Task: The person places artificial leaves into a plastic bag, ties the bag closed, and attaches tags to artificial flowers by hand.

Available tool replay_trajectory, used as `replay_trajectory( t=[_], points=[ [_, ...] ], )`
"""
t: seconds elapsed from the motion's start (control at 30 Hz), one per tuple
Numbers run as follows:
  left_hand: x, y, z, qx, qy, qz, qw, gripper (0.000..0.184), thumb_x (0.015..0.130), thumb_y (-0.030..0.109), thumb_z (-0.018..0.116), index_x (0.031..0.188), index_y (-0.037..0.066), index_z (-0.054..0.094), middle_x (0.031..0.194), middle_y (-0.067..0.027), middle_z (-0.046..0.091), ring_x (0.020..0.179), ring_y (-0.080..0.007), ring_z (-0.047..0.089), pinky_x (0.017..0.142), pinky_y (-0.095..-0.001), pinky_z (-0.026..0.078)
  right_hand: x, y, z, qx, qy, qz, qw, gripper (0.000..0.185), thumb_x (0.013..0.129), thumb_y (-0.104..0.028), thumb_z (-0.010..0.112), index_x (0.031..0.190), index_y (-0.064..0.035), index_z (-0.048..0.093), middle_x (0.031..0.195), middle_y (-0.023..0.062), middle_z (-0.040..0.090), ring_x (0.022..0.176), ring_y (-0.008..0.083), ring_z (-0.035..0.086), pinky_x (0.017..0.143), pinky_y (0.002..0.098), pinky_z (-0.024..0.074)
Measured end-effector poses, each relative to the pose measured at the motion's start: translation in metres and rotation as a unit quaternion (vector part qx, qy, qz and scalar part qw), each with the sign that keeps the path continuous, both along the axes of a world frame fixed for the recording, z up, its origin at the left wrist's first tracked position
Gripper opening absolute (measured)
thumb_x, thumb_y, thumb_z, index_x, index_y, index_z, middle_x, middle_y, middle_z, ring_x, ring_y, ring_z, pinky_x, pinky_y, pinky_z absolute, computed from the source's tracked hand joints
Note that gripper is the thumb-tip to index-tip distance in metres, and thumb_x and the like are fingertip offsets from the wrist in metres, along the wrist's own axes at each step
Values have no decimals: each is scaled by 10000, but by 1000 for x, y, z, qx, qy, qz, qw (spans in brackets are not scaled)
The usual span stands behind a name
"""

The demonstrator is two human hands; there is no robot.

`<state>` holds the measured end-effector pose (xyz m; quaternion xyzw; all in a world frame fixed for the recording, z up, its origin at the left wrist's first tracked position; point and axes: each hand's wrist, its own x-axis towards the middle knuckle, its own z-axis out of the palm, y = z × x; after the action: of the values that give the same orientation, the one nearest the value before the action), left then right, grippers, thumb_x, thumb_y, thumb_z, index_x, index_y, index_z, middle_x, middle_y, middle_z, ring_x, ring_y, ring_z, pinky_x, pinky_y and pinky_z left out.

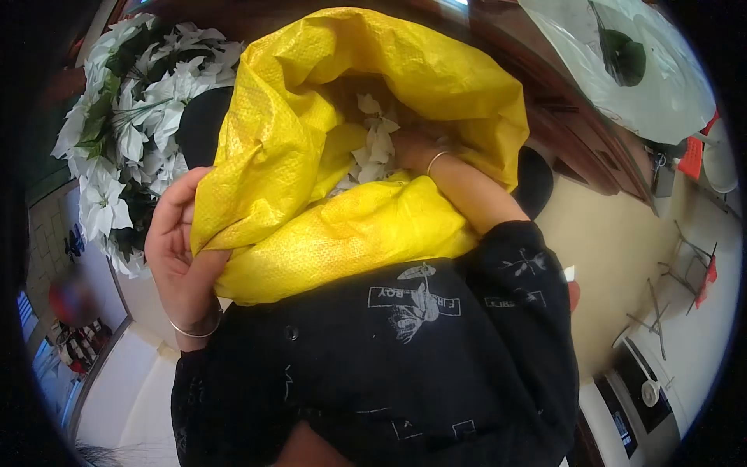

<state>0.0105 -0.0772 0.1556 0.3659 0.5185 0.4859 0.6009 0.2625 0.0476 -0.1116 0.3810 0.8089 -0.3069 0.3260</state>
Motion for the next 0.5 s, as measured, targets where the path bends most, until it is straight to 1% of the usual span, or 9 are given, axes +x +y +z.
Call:
replay_trajectory(
  t=[0.03,0.1,0.13,0.2,0.23,0.3,0.37,0.47,0.5],
  points=[
    [2,0,0,-13,11,9,1000,596,750,-92,501,1330,-103,363,1240,-174,547,1154,-189,548,991,-284,407,4,-4,-3,21,56,-36,998,734,800,-546,609,1372,-111,457,1298,149,545,1243,295,465,1040,399,348],
    [4,1,2,-39,35,28,998,637,715,-42,538,1330,-97,380,1241,-171,558,1149,-201,561,1004,-291,402,8,0,1,11,107,-59,992,601,807,-420,612,1300,-90,514,1304,169,529,1241,320,456,1035,400,356],
    [5,1,3,-43,32,32,998,637,714,-44,534,1330,-97,380,1242,-171,557,1149,-201,561,1003,-291,403,0,10,36,-22,101,-45,994,485,816,-313,608,1232,-68,568,1309,182,518,1241,340,445,1033,405,358],
    [5,0,3,-50,29,40,998,636,712,-48,527,1329,-97,380,1246,-172,554,1147,-200,561,1001,-291,404,3,11,27,22,133,-37,990,360,816,-195,605,1148,-61,632,1278,198,530,1216,358,457,1013,411,376],
    [5,1,3,-50,25,41,998,637,710,-51,523,1329,-98,380,1246,-172,554,1148,-201,561,1000,-291,405,18,4,-21,99,168,-44,980,344,807,-185,605,1132,-77,642,1243,201,552,1190,356,481,996,413,391],
    [6,2,4,-50,15,42,998,640,706,-55,515,1330,-100,380,1246,-173,553,1150,-203,560,999,-291,406,30,10,-54,136,200,-30,970,356,814,-173,600,1162,-99,623,1220,187,574,1147,348,517,981,413,408],
    [7,3,4,-52,13,47,997,640,702,-58,507,1328,-107,378,1246,-177,550,1152,-208,559,1000,-295,408,32,19,-58,58,196,13,979,412,846,-169,591,1254,-111,568,1246,150,574,1114,334,544,984,409,412],
    [7,5,3,-44,14,49,998,645,698,-60,499,1327,-117,371,1251,-184,544,1156,-217,557,1002,-303,412,17,26,-7,17,176,-63,982,327,816,-124,618,1136,-55,635,1131,180,627,1040,341,588,934,403,448],
    [7,6,1,-38,14,48,998,647,696,-60,497,1327,-120,368,1253,-187,542,1158,-220,556,1003,-306,413,15,25,3,21,188,-73,979,314,810,-119,624,1114,-41,638,1104,188,632,1018,344,596,909,401,458]
  ],
)
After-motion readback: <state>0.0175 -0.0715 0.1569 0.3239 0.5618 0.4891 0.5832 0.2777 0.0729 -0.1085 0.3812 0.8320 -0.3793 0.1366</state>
